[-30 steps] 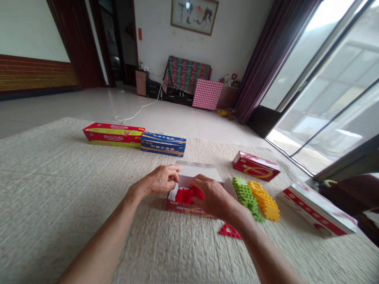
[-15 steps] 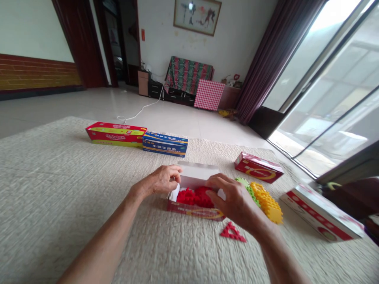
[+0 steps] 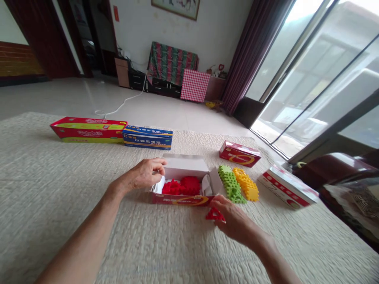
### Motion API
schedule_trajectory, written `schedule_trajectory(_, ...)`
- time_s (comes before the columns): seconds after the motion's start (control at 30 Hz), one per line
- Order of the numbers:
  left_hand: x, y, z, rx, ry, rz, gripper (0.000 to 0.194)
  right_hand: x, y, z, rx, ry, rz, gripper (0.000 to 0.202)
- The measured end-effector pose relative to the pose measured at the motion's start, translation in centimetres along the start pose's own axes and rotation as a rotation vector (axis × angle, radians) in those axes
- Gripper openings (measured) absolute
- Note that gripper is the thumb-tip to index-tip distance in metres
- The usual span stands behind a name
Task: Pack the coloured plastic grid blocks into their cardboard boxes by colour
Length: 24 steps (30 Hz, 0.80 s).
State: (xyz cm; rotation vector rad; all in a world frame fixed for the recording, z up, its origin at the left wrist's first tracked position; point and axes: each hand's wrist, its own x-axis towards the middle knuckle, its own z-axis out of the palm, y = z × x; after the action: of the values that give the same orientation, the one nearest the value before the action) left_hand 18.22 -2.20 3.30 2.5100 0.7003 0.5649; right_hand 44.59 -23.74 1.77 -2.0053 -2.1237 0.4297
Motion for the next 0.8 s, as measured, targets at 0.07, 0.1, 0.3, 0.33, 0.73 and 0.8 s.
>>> schedule_trajectory(0.07,0.0,-0.1,0.1,0.002,0.009,-0.005,0.018,0.2,-0.4,0.1,0.004,-0.037,0.013,0.029)
schedule_trajectory(0.1,0.0,-0.1,0.1,0.002,0.013,-0.007,0.018,0.1,-0.7,-0.1,0.001,-0.038,0.012,0.029)
schedule_trajectory(0.3,-0.1,0.3,-0.2,-0.003,0.012,-0.008,0.021,-1.4,-4.0,-3.4,0.069,0.025,-0.115,0.027)
schedule_trajectory(0.33,-0.1,0.4,-0.2,-0.001,0.012,-0.009,0.021,-1.0,-4.8,-4.1,0.085,0.053,-0.147,0.027)
schedule_trajectory(0.73,0.0,0.7,-0.3,-0.018,0.027,0.005,0.024,10.2,-8.8,-3.8,-0.092,0.119,-0.235,0.012)
schedule_trajectory(0.8,0.0,0.7,-0.2,-0.019,0.03,0.002,0.024,10.5,-8.5,-3.3,-0.107,0.121,-0.215,0.012)
